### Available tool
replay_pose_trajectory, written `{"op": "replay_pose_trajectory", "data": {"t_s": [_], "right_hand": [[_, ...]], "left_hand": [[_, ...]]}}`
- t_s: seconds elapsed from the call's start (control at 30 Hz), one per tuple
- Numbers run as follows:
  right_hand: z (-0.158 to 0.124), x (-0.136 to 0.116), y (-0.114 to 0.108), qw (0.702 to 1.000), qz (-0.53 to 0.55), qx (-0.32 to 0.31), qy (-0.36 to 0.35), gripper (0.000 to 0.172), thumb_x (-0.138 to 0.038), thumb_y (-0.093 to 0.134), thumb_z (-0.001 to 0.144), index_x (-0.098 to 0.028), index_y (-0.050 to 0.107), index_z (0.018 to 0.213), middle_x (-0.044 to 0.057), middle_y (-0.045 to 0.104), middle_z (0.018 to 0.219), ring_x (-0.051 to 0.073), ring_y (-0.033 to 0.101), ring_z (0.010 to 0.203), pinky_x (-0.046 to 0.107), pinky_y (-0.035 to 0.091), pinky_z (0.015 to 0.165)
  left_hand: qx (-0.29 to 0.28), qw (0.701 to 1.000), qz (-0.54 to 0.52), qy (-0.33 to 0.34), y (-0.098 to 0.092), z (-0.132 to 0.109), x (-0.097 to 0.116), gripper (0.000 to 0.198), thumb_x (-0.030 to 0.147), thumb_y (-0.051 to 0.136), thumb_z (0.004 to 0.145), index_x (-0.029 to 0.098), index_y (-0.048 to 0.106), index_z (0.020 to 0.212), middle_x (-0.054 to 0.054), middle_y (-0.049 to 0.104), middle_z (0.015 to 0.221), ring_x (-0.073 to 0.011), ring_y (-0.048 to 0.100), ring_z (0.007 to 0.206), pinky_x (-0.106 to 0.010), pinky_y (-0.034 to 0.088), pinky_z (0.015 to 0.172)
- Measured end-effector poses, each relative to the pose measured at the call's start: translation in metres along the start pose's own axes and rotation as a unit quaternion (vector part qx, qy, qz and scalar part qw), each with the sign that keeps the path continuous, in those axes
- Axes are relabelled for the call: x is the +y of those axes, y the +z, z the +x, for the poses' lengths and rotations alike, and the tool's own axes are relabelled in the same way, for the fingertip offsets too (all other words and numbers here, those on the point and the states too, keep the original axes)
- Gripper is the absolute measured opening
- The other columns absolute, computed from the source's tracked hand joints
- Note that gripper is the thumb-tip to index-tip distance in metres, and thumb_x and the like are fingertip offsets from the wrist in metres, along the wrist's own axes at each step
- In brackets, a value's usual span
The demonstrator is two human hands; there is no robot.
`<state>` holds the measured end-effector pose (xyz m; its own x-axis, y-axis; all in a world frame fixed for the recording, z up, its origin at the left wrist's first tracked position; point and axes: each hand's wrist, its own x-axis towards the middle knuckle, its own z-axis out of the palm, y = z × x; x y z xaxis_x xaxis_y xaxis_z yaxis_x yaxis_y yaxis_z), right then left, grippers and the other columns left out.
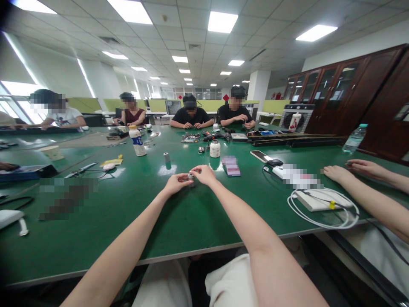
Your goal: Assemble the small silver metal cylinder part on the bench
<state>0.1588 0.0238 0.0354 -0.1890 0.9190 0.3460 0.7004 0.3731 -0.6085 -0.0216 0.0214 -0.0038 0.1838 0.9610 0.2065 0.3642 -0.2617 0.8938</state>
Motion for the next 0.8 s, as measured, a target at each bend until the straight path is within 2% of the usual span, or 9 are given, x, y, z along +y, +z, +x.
{"op": "replay_pose_trajectory", "data": {"t_s": [0.17,0.33,0.53,0.6,0.7,0.8], "right_hand": [[-0.002,-0.003,-0.001,1.000,-0.014,-0.002,0.016,0.023,-0.042,0.068,0.086,-0.023,0.079,0.092,0.001,0.073,0.081,0.013,0.060,0.070,0.023,0.040,0.062],[-0.003,-0.009,-0.003,0.998,-0.020,0.018,0.064,0.045,-0.055,0.050,0.095,-0.020,0.076,0.082,0.003,0.073,0.079,0.015,0.062,0.070,0.024,0.038,0.062],[-0.004,-0.011,-0.005,0.998,0.024,-0.005,0.055,0.049,-0.054,0.039,0.100,-0.025,0.079,0.099,0.002,0.076,0.087,0.016,0.067,0.080,0.023,0.041,0.069],[-0.004,-0.011,-0.005,0.998,0.020,-0.005,0.063,0.054,-0.056,0.038,0.100,-0.024,0.080,0.093,0.003,0.076,0.083,0.016,0.067,0.078,0.023,0.042,0.068],[-0.002,-0.010,-0.006,0.996,-0.002,0.026,0.085,0.059,-0.057,0.037,0.100,-0.022,0.080,0.079,0.004,0.075,0.077,0.017,0.066,0.076,0.024,0.041,0.066],[-0.001,-0.008,-0.007,0.995,0.004,0.046,0.083,0.055,-0.055,0.040,0.099,-0.022,0.080,0.079,0.003,0.074,0.077,0.016,0.065,0.075,0.023,0.040,0.064]], "left_hand": [[0.003,1.000,0.007,0.004,0.000,0.000,-0.001,0.053,0.039,0.083,0.063,0.015,0.075,0.109,-0.012,0.078,0.097,-0.0241,0.073,0.080,-0.034,0.057,0.076],[0.000,1.000,0.000,0.005,0.000,0.001,-0.001,0.054,0.038,0.084,0.062,0.015,0.075,0.110,-0.012,0.078,0.101,-0.0229,0.073,0.080,-0.033,0.057,0.076],[0.000,1.000,0.003,-0.001,0.000,-0.001,0.001,0.054,0.039,0.084,0.062,0.014,0.075,0.109,-0.012,0.078,0.099,-0.0225,0.072,0.079,-0.033,0.057,0.077],[-0.002,1.000,0.005,0.000,0.000,-0.001,0.002,0.054,0.039,0.084,0.062,0.015,0.075,0.109,-0.012,0.078,0.099,-0.0230,0.072,0.080,-0.034,0.057,0.078],[-0.005,1.000,-0.004,-0.001,0.000,-0.001,0.002,0.055,0.039,0.084,0.061,0.016,0.075,0.111,-0.011,0.078,0.100,-0.0232,0.073,0.082,-0.034,0.058,0.080],[-0.002,1.000,-0.010,-0.005,0.000,-0.001,0.001,0.056,0.040,0.086,0.059,0.017,0.075,0.109,-0.010,0.079,0.099,-0.0237,0.073,0.084,-0.034,0.058,0.081]]}}
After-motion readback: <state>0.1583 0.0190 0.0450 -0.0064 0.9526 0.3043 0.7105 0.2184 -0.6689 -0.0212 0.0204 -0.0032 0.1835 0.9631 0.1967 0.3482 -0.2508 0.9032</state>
